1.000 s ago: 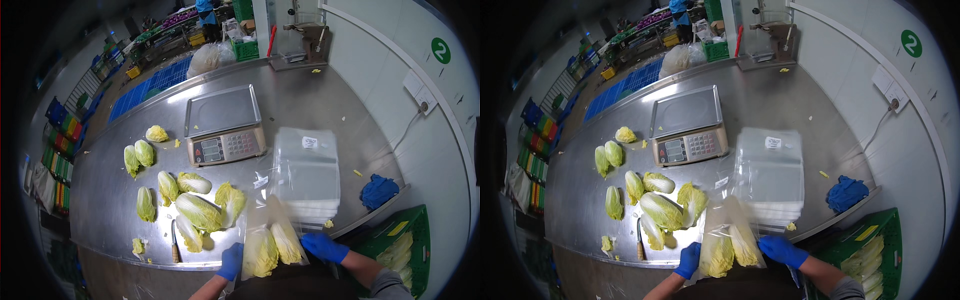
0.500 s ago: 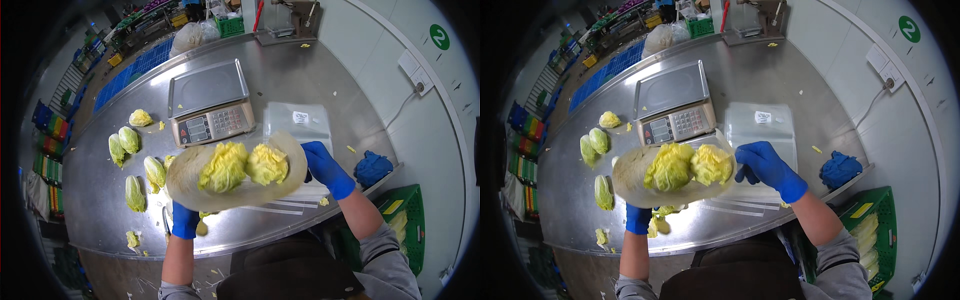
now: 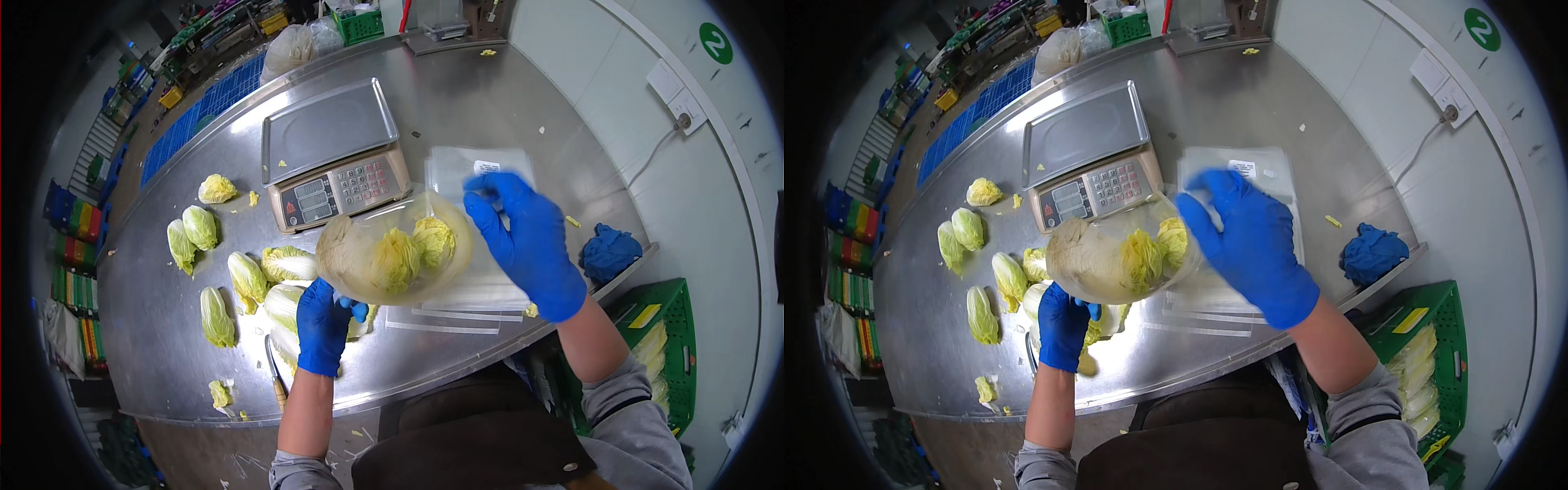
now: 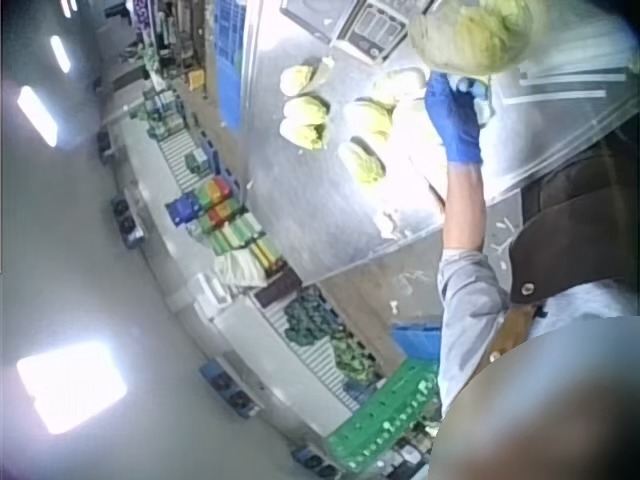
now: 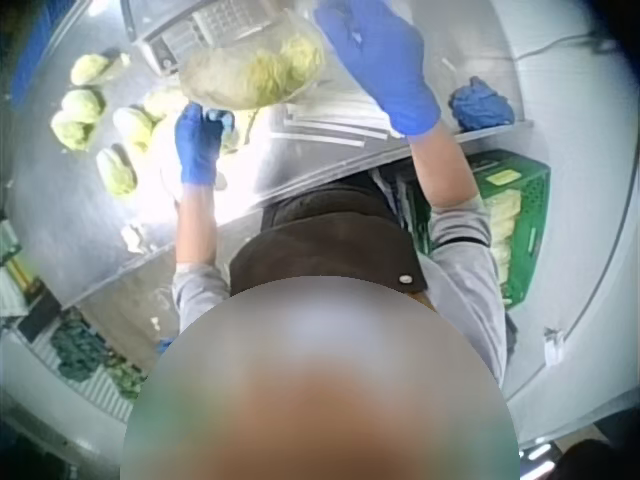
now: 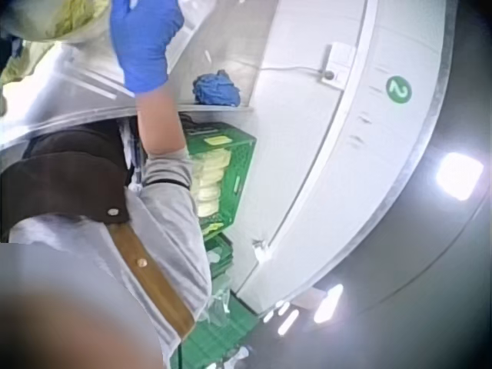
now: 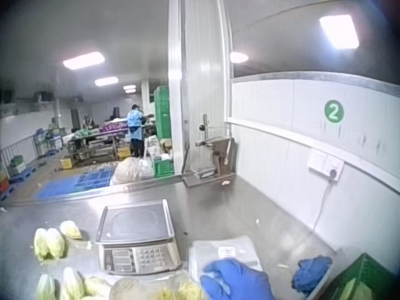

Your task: Weighing Napa cabbage, trimming leaves, and packing them into plastic bags.

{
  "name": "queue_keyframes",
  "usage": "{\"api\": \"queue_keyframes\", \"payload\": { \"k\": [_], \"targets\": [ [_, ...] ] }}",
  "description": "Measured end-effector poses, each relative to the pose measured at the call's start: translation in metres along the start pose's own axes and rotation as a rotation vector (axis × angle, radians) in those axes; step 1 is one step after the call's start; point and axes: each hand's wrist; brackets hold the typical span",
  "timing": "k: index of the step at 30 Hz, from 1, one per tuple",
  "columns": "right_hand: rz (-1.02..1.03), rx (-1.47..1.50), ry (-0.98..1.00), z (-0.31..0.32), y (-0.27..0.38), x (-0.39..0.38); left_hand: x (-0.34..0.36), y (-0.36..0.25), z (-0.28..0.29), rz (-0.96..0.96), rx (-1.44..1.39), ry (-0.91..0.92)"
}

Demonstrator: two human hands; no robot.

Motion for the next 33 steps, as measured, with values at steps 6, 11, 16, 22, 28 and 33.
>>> {"api": "queue_keyframes", "payload": {
  "k": [6,11,16,22,28,33],
  "targets": [
    [0.397,-0.247,0.34,-0.049,0.075,-0.008,0.01,0.001,-0.012,0.04,0.019,-0.076],
    [0.615,0.296,0.035,0.02,0.046,0.025,-0.002,-0.002,0.022,0.127,-0.01,-0.067],
    [0.618,0.049,-0.233,0.111,0.05,0.014,-0.025,0.007,0.012,0.23,0.12,0.005],
    [0.135,-0.461,-0.111,0.005,-0.03,-0.051,-0.089,0.033,0.029,0.296,0.179,0.033],
    [-1.178,1.195,0.427,-0.092,-0.071,-0.183,-0.164,0.089,0.056,0.591,0.2,0.021],
    [-1.121,0.981,0.44,-0.105,-0.08,-0.252,-0.209,0.127,0.089,0.642,0.275,-0.025]
  ]
}}
Point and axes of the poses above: each hand's wrist, its own x-axis towards the middle knuckle, its own z-axis out of the back of the hand, y = z × x, and after that the axes turned 4 degrees about y, right-handed
